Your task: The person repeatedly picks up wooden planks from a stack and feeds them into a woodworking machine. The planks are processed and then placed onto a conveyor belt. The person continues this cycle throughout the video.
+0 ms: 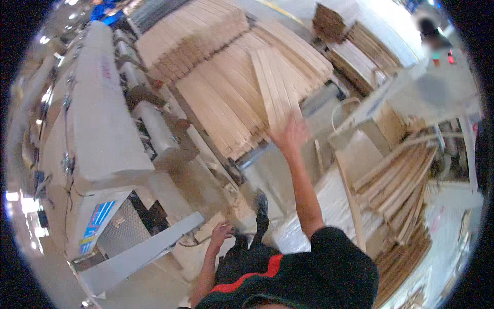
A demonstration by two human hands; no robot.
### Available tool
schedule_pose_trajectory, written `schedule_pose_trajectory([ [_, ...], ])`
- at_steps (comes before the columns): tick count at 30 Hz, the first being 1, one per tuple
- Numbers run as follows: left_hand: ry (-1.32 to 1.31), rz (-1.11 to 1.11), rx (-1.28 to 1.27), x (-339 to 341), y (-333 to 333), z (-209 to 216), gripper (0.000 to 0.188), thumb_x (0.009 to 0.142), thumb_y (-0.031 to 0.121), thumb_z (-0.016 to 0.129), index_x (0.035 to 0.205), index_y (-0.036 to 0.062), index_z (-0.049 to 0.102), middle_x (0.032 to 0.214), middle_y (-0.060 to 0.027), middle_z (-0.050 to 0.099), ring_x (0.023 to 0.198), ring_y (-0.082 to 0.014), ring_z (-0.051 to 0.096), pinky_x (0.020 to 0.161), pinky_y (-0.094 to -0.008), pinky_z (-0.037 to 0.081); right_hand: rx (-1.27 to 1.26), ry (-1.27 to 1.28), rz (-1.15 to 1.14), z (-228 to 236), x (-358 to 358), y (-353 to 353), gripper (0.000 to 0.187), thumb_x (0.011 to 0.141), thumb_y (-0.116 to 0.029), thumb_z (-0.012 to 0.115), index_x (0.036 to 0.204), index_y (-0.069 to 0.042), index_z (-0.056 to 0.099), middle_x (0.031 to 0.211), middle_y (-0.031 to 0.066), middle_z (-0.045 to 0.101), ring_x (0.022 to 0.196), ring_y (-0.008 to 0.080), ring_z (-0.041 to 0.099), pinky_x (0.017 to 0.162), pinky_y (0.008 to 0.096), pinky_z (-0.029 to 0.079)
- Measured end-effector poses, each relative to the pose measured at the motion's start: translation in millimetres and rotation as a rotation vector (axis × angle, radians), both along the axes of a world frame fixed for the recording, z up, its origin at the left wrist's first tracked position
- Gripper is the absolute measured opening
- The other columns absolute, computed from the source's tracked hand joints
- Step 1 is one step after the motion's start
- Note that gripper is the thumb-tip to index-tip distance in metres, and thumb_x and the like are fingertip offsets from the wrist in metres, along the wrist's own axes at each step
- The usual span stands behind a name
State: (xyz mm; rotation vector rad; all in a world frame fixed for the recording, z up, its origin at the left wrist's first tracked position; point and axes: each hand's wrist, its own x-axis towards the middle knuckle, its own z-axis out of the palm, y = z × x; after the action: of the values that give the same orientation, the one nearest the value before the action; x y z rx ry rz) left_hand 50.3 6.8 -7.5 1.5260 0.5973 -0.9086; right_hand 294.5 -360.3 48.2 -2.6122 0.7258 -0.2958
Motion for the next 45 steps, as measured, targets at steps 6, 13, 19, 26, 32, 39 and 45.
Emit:
schedule_pose_trajectory([
  [6, -0.037, 0.099, -0.766, 133, -120, -13, 0.057, 0.090, 0.045, 0.050, 0.131, 0.0060, 0.042, 0.125, -0.0136, 0.052, 0.110, -0.0250, 0.055, 0.095, -0.0391, 0.044, 0.057, 0.229, -0.026, 24, -106, 39, 0.117, 0.052, -0.056, 0.075, 0.143, -0.009, 0.019, 0.140, 0.0245, 0.031, 0.128, 0.0427, 0.030, 0.103, 0.0574, 0.024],
  [13, -0.061, 0.397, -1.145, 187, -213, 12, 0.081, 0.083, 0.069, 0.035, 0.130, 0.0034, 0.044, 0.119, -0.0162, 0.056, 0.107, -0.0335, 0.056, 0.096, -0.0448, 0.043, 0.350, 0.107, 0.079, 36, -221, 89, 0.110, 0.051, -0.040, 0.080, 0.139, -0.007, 0.024, 0.128, 0.0244, 0.037, 0.118, 0.0474, 0.033, 0.097, 0.0585, 0.029],
  [19, -0.079, 0.223, -1.140, 100, -180, 13, 0.081, 0.084, 0.070, 0.032, 0.132, 0.0066, 0.041, 0.119, -0.0124, 0.056, 0.102, -0.0280, 0.057, 0.092, -0.0425, 0.046, 0.243, 0.114, 0.136, 35, -320, 128, 0.112, 0.051, -0.039, 0.079, 0.138, -0.002, 0.020, 0.135, 0.0188, 0.028, 0.120, 0.0485, 0.028, 0.100, 0.0570, 0.027],
  [26, -0.231, 0.006, -1.353, -35, -66, 16, 0.087, 0.077, 0.075, 0.041, 0.135, 0.0107, 0.036, 0.127, -0.0080, 0.050, 0.111, -0.0241, 0.052, 0.096, -0.0443, 0.042, 0.125, -0.311, 0.280, -5, -472, 186, 0.122, 0.051, -0.053, 0.081, 0.140, -0.001, 0.016, 0.138, 0.0242, 0.024, 0.123, 0.0519, 0.024, 0.100, 0.0599, 0.025],
  [32, -0.195, 0.279, -1.475, -165, 80, 30, 0.091, 0.076, 0.077, 0.039, 0.138, 0.0105, 0.031, 0.132, -0.0104, 0.045, 0.115, -0.0267, 0.048, 0.099, -0.0450, 0.039, 0.156, -0.319, 0.562, -18, -571, 239, 0.123, 0.048, -0.057, 0.081, 0.141, -0.007, 0.019, 0.132, 0.0299, 0.027, 0.121, 0.0521, 0.027, 0.096, 0.0619, 0.029],
  [39, -0.715, 0.649, -1.274, -208, 233, 97, 0.095, 0.075, 0.079, 0.037, 0.141, 0.0102, 0.025, 0.137, -0.0133, 0.040, 0.120, -0.0297, 0.044, 0.102, -0.0459, 0.036, 0.104, -0.022, 0.745, -6, -581, 371, 0.116, 0.047, -0.046, 0.081, 0.142, -0.013, 0.023, 0.132, 0.0321, 0.025, 0.124, 0.0480, 0.025, 0.097, 0.0611, 0.022],
  [45, -0.766, 0.779, -0.598, -186, 319, 77, 0.089, 0.081, 0.074, 0.034, 0.138, 0.0056, 0.031, 0.137, -0.0138, 0.041, 0.120, -0.0307, 0.044, 0.102, -0.0438, 0.035, 0.116, 0.148, 0.624, 82, -534, 528, 0.117, 0.051, -0.048, 0.079, 0.143, -0.010, 0.018, 0.130, 0.0360, 0.028, 0.123, 0.0494, 0.028, 0.097, 0.0609, 0.024],
])
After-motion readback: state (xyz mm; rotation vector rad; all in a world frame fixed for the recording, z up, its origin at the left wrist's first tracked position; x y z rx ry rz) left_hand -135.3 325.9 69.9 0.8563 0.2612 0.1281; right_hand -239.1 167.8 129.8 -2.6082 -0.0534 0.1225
